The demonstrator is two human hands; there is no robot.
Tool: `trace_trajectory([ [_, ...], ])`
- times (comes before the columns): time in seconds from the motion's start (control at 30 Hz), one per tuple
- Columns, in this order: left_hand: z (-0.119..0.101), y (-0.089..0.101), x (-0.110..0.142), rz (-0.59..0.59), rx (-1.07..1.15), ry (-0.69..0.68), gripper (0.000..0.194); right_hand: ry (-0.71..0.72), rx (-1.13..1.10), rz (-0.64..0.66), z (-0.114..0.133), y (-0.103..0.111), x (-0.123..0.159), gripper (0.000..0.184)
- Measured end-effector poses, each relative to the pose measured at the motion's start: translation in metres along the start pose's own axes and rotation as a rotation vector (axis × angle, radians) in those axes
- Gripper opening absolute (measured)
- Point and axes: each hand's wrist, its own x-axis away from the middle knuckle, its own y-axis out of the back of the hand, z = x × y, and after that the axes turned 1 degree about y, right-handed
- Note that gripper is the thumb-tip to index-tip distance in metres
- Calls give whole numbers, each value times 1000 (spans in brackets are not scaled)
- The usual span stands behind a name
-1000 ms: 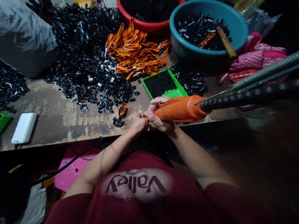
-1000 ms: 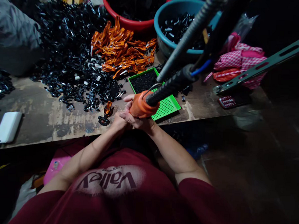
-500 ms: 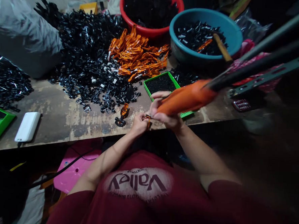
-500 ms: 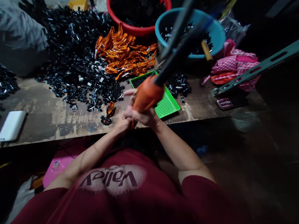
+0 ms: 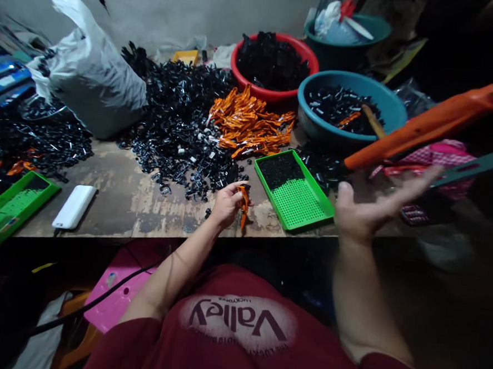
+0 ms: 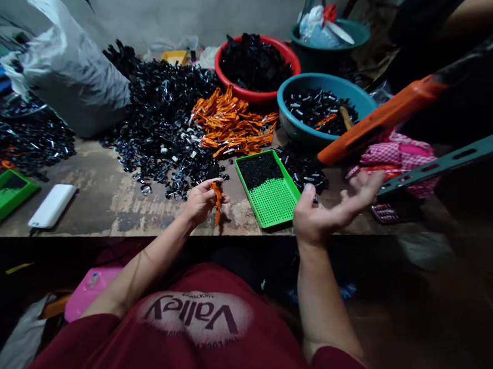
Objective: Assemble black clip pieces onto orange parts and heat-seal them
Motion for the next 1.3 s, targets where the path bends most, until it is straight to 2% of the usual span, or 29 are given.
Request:
trace_trajectory([
  [0.03, -3, -2, -2, -2, 11, 0, 35, 1, 17, -97, 13, 1, 9, 67],
  [0.07, -5, -3, -3, -8, 19, -3, 36, -7, -9, -110, 25, 0, 20, 52],
  [0.1, -6, -4, -4, -20, 26, -9, 36, -23, -79, 0, 36, -5, 31, 36],
  [0.13, -6, -4, -4, -40, 32, -18, 36, -67, -175, 190, 45, -12, 44, 23],
  [0.17, -6, -5, -4, -66, 37, -27, 36, -141, -283, 402, 53, -22, 57, 19],
  [0.2, -5, -5, -3, -95, 41, -34, 35, -239, -384, 581, 58, -33, 69, 21],
  [0.23, -4, -5, -2, -124, 42, -38, 35, -345, -467, 698, 62, -44, 79, 25],
  [0.3, -3, -2, 4, -163, 41, -40, 36, -527, -586, 800, 65, -63, 94, 32],
  [0.37, -6, 6, 13, -156, 45, -26, 39, -616, -655, 845, 65, -72, 100, 33],
  [0.43, -14, 21, 26, -77, 66, 30, 43, -603, -695, 946, 61, -69, 98, 32],
  [0.53, -26, 53, 48, 107, 71, 186, 44, -441, -706, 1222, 50, -57, 88, 28],
  [0.63, -29, 79, 68, 207, -62, 357, 44, -275, -676, 1480, 44, -50, 84, 27],
  [0.7, -25, 86, 78, 261, -189, 471, 43, -210, -654, 1563, 47, -53, 86, 28],
  [0.77, -22, 88, 82, 295, -274, 539, 43, -178, -654, 1583, 56, -61, 88, 27],
  [0.8, -22, 90, 82, 278, -297, 539, 44, -182, -657, 1551, 60, -67, 88, 27],
  [0.87, -27, 98, 78, 131, -335, 441, 45, -231, -641, 1381, 66, -79, 87, 27],
  [0.9, -32, 106, 75, -3, -370, 338, 44, -265, -609, 1261, 67, -85, 86, 28],
  [0.97, -45, 127, 67, -357, -513, 69, 37, -324, -508, 1041, 64, -96, 82, 28],
  [1.03, -61, 152, 60, -732, -762, -158, 26, -354, -408, 933, 56, -104, 81, 23],
  [1.1, -73, 171, 56, -929, -1053, -167, 21, -352, -321, 911, 48, -109, 81, 18],
  [1.17, -80, 175, 55, -1024, -1285, -132, 22, -335, -234, 916, 40, -113, 82, 14],
  [1.23, -78, 163, 51, -1074, -1395, -202, 27, -323, -156, 896, 34, -118, 81, 13],
  [1.27, -74, 152, 48, -1037, -1410, -267, 28, -324, -126, 875, 31, -121, 79, 13],
  [1.3, -68, 137, 42, -952, -1404, -328, 28, -327, -104, 855, 29, -124, 77, 14],
])
